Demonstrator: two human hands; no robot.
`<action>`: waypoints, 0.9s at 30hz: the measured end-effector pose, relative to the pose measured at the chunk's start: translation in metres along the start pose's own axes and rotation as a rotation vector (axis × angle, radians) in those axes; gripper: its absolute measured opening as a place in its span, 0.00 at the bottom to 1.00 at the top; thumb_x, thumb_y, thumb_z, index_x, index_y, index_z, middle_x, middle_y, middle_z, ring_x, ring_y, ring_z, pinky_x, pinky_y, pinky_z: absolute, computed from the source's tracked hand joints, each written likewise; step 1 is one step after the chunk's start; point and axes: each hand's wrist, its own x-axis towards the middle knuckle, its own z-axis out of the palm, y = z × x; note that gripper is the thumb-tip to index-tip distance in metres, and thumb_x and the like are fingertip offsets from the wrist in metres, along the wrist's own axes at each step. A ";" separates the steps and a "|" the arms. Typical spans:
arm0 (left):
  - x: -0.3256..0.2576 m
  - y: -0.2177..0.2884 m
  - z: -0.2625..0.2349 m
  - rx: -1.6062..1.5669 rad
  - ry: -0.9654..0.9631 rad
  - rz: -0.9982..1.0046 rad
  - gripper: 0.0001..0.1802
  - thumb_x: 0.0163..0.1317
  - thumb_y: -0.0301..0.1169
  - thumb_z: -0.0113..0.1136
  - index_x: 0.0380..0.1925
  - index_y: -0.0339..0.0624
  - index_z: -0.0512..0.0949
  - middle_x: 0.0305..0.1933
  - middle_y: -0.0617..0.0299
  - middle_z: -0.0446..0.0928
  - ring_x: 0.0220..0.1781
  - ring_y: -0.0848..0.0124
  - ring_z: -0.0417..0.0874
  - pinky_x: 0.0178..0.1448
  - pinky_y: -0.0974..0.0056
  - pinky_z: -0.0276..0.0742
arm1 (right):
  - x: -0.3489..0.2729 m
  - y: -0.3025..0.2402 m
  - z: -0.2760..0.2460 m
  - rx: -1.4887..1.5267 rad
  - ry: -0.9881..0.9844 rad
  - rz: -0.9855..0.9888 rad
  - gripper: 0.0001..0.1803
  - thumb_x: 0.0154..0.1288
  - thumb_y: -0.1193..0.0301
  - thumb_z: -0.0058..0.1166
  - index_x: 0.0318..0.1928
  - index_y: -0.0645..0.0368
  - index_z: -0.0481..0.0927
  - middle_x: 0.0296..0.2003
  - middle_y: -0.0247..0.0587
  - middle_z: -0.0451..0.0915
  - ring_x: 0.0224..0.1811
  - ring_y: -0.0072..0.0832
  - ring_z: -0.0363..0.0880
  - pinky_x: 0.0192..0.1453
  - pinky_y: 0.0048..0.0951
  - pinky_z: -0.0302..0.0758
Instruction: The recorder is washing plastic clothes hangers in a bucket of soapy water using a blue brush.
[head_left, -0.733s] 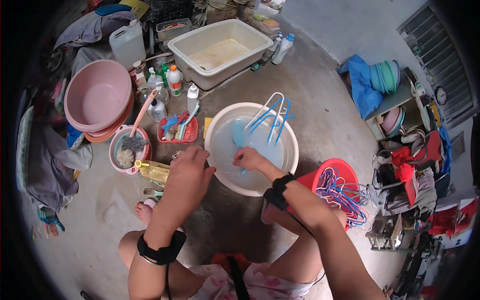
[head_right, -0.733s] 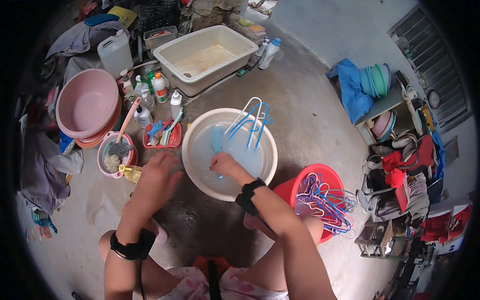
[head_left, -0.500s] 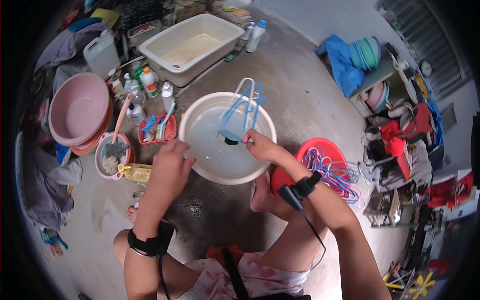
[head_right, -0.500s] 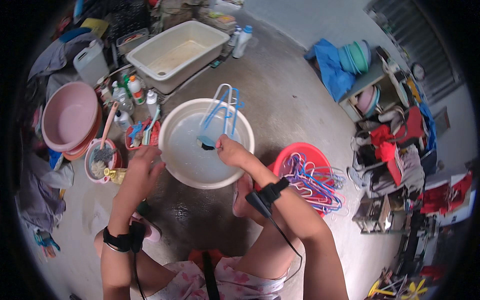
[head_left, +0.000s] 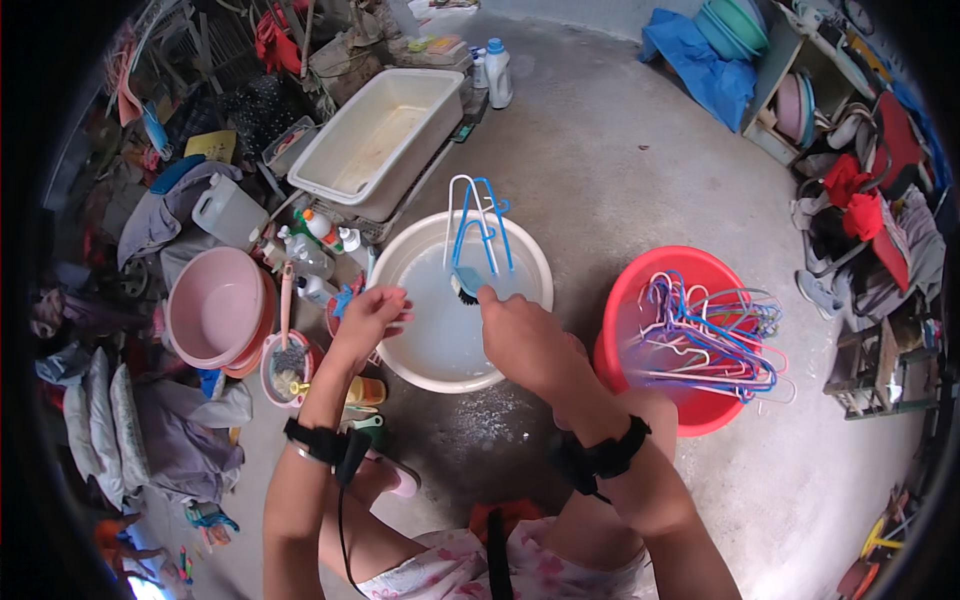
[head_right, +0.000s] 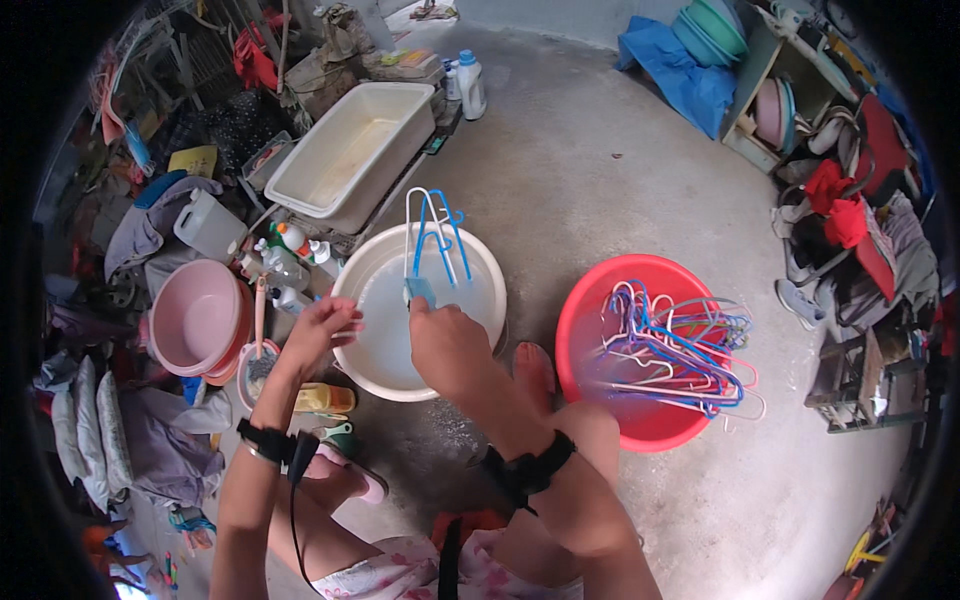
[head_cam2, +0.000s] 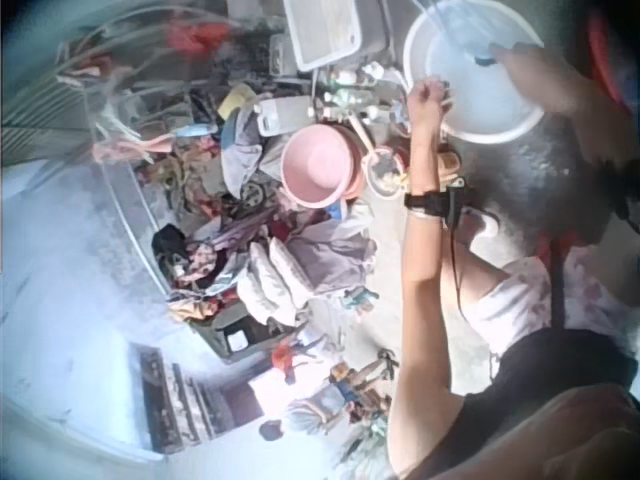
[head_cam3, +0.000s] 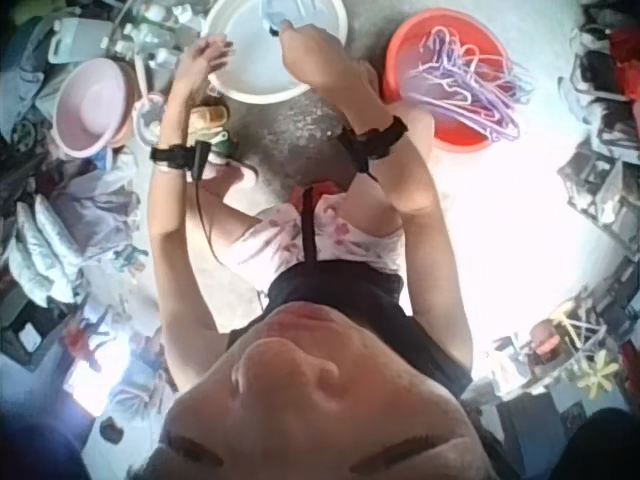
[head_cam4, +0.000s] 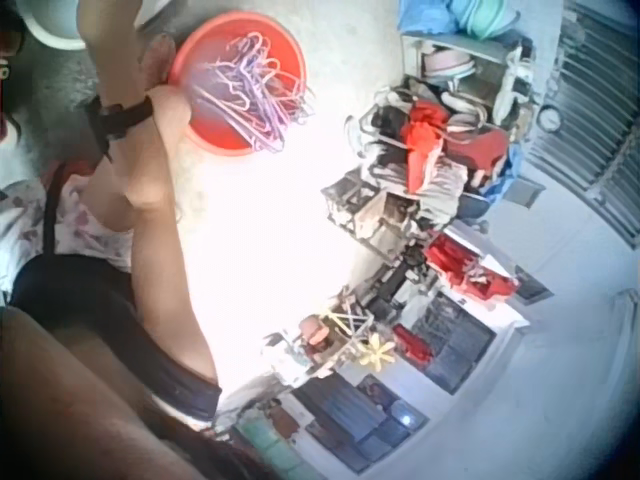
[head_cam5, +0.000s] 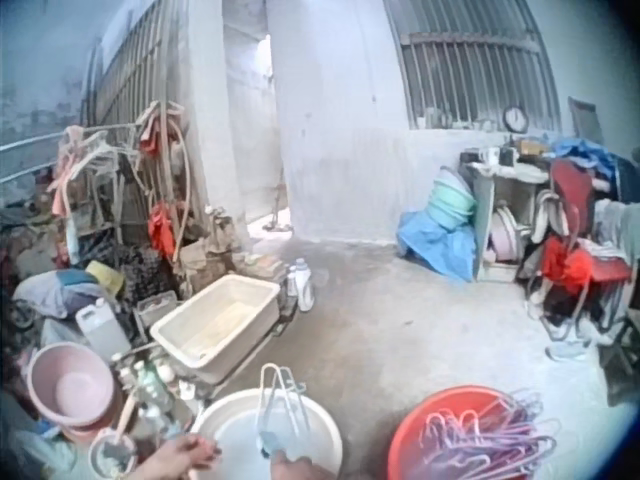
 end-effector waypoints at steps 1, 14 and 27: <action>0.012 0.013 0.005 -0.021 -0.005 -0.020 0.13 0.66 0.36 0.52 0.46 0.43 0.72 0.43 0.63 0.78 0.43 0.72 0.80 0.45 0.68 0.73 | 0.003 -0.001 -0.001 -0.042 0.009 -0.002 0.11 0.59 0.75 0.42 0.41 0.66 0.71 0.29 0.57 0.78 0.35 0.49 0.80 0.36 0.42 0.78; 0.184 0.007 0.097 -0.368 0.071 -0.301 0.34 0.56 0.57 0.57 0.58 0.53 0.64 0.57 0.57 0.67 0.60 0.64 0.64 0.68 0.39 0.41 | -0.006 0.014 -0.013 -0.048 -0.067 0.014 0.11 0.55 0.76 0.47 0.40 0.68 0.74 0.31 0.52 0.81 0.38 0.42 0.81 0.37 0.37 0.80; 0.106 0.005 0.056 -0.992 -0.133 -0.068 0.26 0.59 0.54 0.56 0.46 0.47 0.70 0.44 0.62 0.77 0.47 0.69 0.77 0.58 0.44 0.64 | -0.011 0.010 0.000 -0.079 -0.206 -0.022 0.12 0.61 0.76 0.38 0.41 0.67 0.74 0.32 0.56 0.80 0.37 0.47 0.81 0.41 0.44 0.77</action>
